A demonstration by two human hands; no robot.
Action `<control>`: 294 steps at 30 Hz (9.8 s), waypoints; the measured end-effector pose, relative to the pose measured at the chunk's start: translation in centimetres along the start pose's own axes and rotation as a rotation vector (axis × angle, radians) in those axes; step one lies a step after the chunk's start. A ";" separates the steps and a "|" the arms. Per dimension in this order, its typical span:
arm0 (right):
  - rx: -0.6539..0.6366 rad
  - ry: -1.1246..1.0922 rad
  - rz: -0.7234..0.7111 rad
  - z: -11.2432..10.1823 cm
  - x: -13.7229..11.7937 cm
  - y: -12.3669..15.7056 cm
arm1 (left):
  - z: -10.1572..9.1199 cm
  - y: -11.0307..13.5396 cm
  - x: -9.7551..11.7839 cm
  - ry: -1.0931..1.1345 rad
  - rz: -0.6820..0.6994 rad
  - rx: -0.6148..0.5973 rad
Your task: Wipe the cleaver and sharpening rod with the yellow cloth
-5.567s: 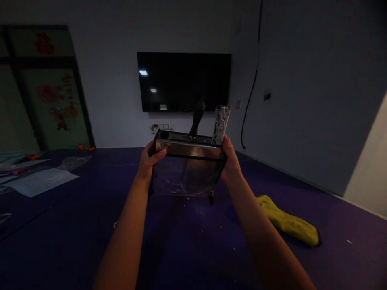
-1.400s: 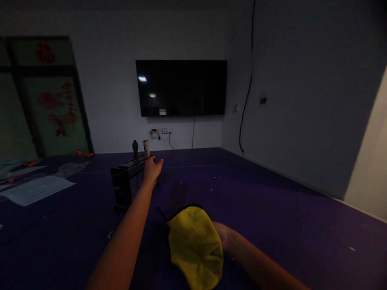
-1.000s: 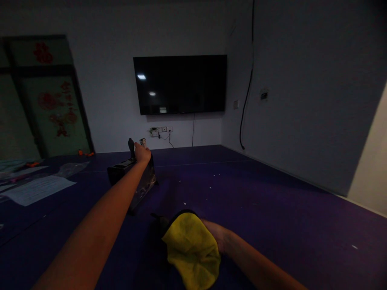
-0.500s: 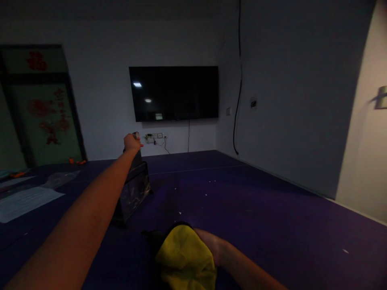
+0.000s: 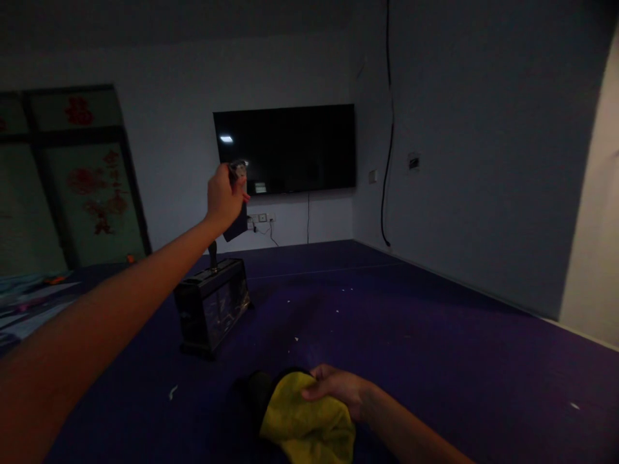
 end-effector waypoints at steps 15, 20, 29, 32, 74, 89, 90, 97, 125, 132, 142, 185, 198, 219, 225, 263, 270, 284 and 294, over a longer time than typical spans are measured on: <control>0.161 -0.254 -0.132 0.1 -2.4 0.5 | 0.1 40.8 6.2 0.197 0.688 -0.988; 0.414 -0.208 -0.346 -2.4 -3.8 0.8 | 1.0 41.1 5.8 0.353 0.482 -1.076; 0.530 -0.251 -0.467 -4.3 -5.6 1.4 | 2.9 41.8 -3.4 0.591 -1.025 -0.647; 0.510 -0.249 -0.504 -3.4 -5.9 1.8 | 4.2 43.5 -3.4 0.748 -1.305 -0.660; 0.631 1.598 -1.455 5.9 -7.5 7.4 | 2.8 43.7 -4.1 0.798 -1.358 -0.854; 0.430 1.569 -1.429 7.0 -5.9 6.1 | 3.1 44.2 -4.3 0.801 -1.369 -0.870; 0.427 1.568 -1.430 7.0 -6.0 6.2 | 3.2 44.2 -4.3 0.808 -1.367 -0.870; 0.402 1.626 -1.327 7.6 -6.2 5.8 | 3.4 44.1 -5.0 0.783 -1.365 -0.824; 0.271 1.747 -1.289 8.3 -5.5 5.0 | 3.2 43.8 -4.9 0.807 -1.372 -0.782; 0.259 1.833 -1.260 8.3 -5.4 4.7 | 3.2 44.2 -5.3 0.778 -1.378 -0.785; 0.359 1.907 -1.327 7.8 -5.9 5.5 | 3.2 44.8 -5.3 0.734 -1.400 -0.838; 0.330 1.856 -1.335 7.6 -5.4 4.9 | 3.4 44.2 -4.9 0.768 -1.325 -0.930; 0.400 1.860 -1.378 6.7 -6.8 5.7 | 3.2 44.1 -4.9 0.723 -1.314 -0.967; 0.308 1.759 -1.344 7.8 -6.0 5.5 | 3.5 44.5 -5.1 0.760 -1.331 -0.977; 0.296 1.821 -1.328 7.7 -5.8 5.3 | 3.6 44.6 -5.1 0.757 -1.327 -0.975; 0.616 1.564 -1.387 2.8 -10.0 6.7 | 3.7 45.0 -4.3 0.774 -1.304 -1.125; 0.580 1.584 -1.382 3.9 -9.5 6.8 | 3.6 44.7 -4.1 0.778 -1.303 -1.096; 0.541 1.685 -1.431 5.0 -8.7 6.9 | 4.0 45.3 -4.5 0.786 -1.285 -1.125; 0.584 1.653 -1.428 4.1 -9.0 7.1 | 3.8 45.1 -4.2 0.751 -1.277 -1.138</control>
Point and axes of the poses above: each hand's wrist, its own y-axis away from the middle knuckle, its own z-axis out of the palm, x = y × z, the point moved 10 cm from there along -y, towards the middle knuckle, and after that the axes turned 7 degrees about x, right-handed, at the moved point
